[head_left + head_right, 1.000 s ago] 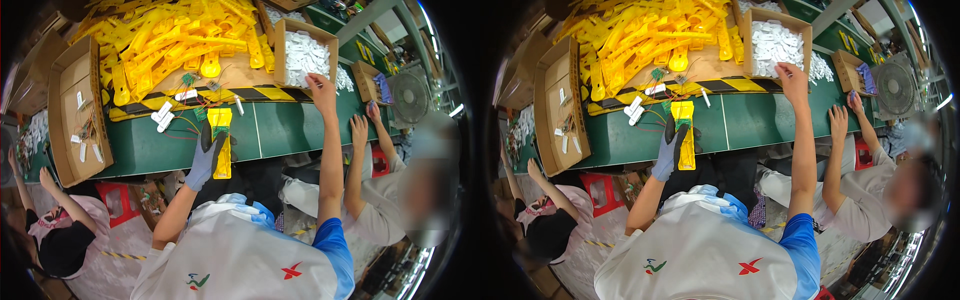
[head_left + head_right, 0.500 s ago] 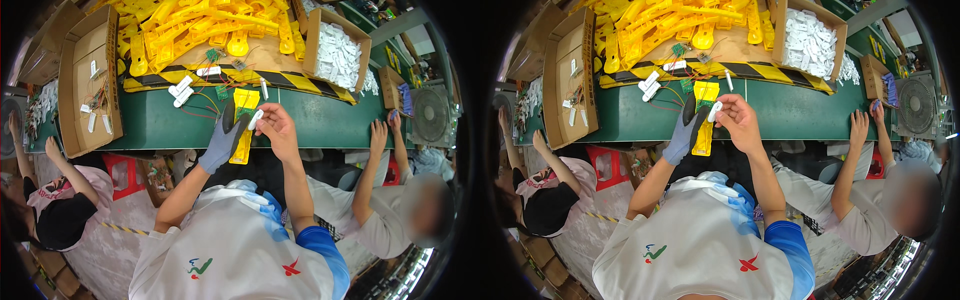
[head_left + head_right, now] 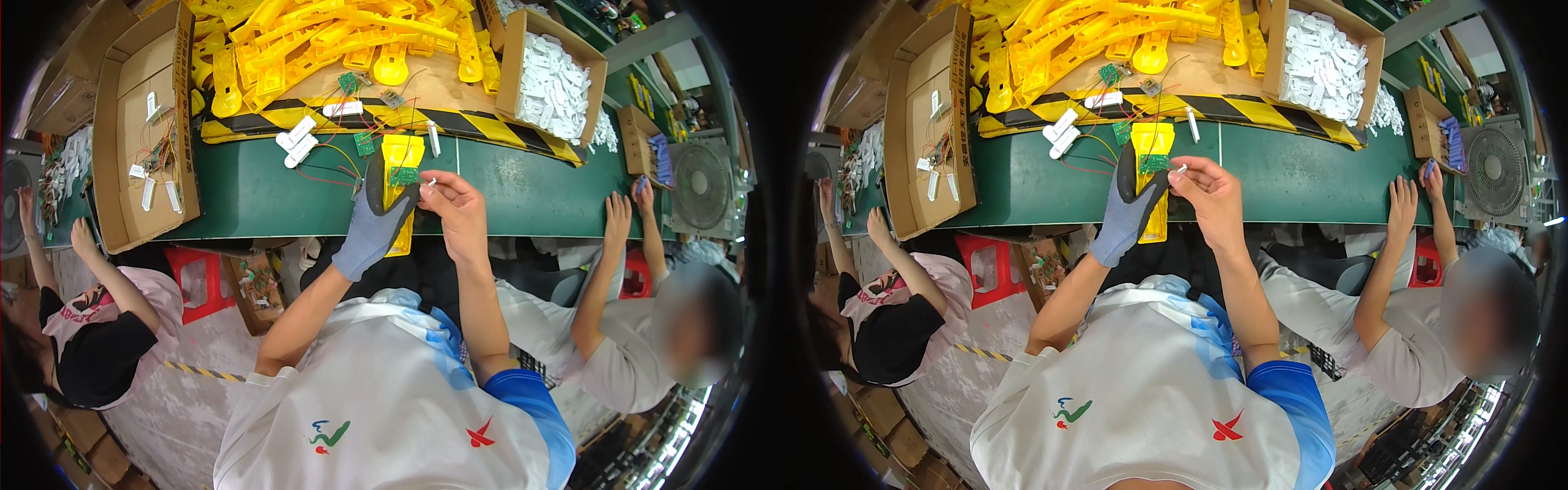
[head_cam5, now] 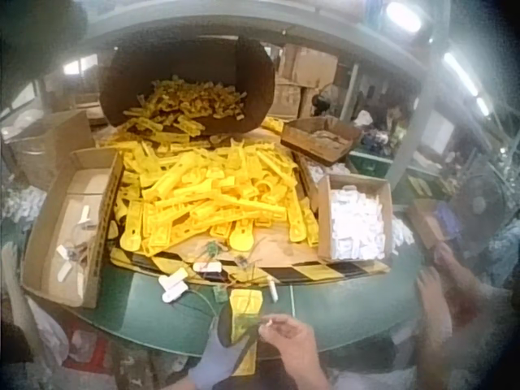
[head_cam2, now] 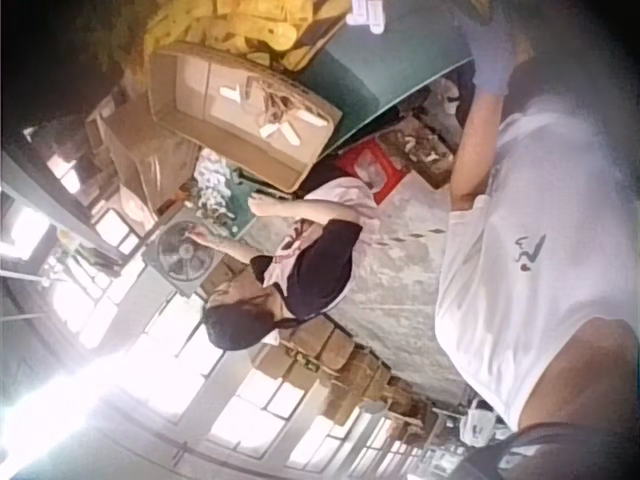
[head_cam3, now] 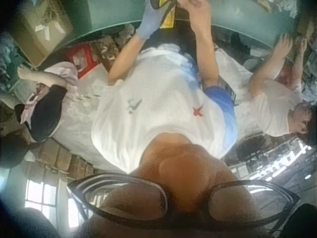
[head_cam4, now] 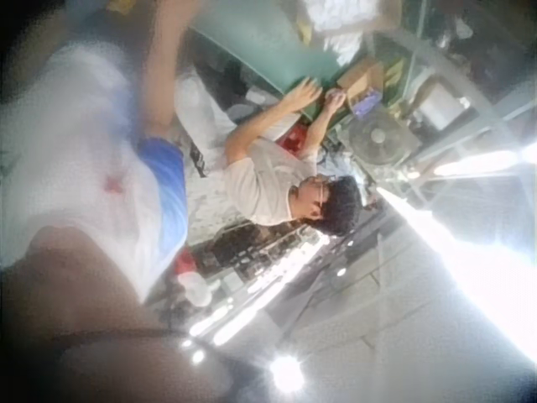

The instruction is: The recorder is assembling electronic components into yellow plastic housings at an assembly line.

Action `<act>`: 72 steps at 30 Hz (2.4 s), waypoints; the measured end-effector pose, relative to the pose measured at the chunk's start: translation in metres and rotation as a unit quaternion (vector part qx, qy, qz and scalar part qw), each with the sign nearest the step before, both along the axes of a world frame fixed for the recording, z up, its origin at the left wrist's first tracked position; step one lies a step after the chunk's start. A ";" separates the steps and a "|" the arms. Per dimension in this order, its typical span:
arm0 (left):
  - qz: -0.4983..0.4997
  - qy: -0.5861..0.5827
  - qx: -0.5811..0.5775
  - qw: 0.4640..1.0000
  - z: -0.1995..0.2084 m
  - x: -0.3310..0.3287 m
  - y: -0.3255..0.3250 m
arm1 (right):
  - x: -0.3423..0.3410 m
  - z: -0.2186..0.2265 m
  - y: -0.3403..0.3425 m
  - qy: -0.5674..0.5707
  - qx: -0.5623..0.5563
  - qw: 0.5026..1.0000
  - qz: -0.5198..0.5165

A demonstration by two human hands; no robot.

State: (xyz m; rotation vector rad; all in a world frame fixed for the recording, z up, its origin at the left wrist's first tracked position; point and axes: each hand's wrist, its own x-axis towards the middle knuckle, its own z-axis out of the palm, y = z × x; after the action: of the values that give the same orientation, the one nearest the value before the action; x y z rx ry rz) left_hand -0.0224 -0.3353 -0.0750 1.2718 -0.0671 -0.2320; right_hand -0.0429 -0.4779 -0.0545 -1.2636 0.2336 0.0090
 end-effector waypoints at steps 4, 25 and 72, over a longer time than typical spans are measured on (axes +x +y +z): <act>0.015 -0.001 0.008 1.000 -0.005 -0.001 -0.001 | 0.001 -0.005 -0.005 0.009 0.032 0.999 0.005; -0.011 -0.116 0.220 0.968 0.000 -0.002 -0.002 | -0.009 0.006 -0.002 -0.047 -0.153 0.986 0.041; 0.179 -0.439 0.491 0.731 0.079 0.144 0.024 | 0.045 -0.002 -0.019 -0.160 -0.654 0.734 -0.094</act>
State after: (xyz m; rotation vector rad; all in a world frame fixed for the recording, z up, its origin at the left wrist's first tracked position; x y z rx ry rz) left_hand 0.1216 -0.3115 0.0044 2.3336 -0.5682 0.8182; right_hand 0.0021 -0.4970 -0.0569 -2.6164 0.0278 -0.6571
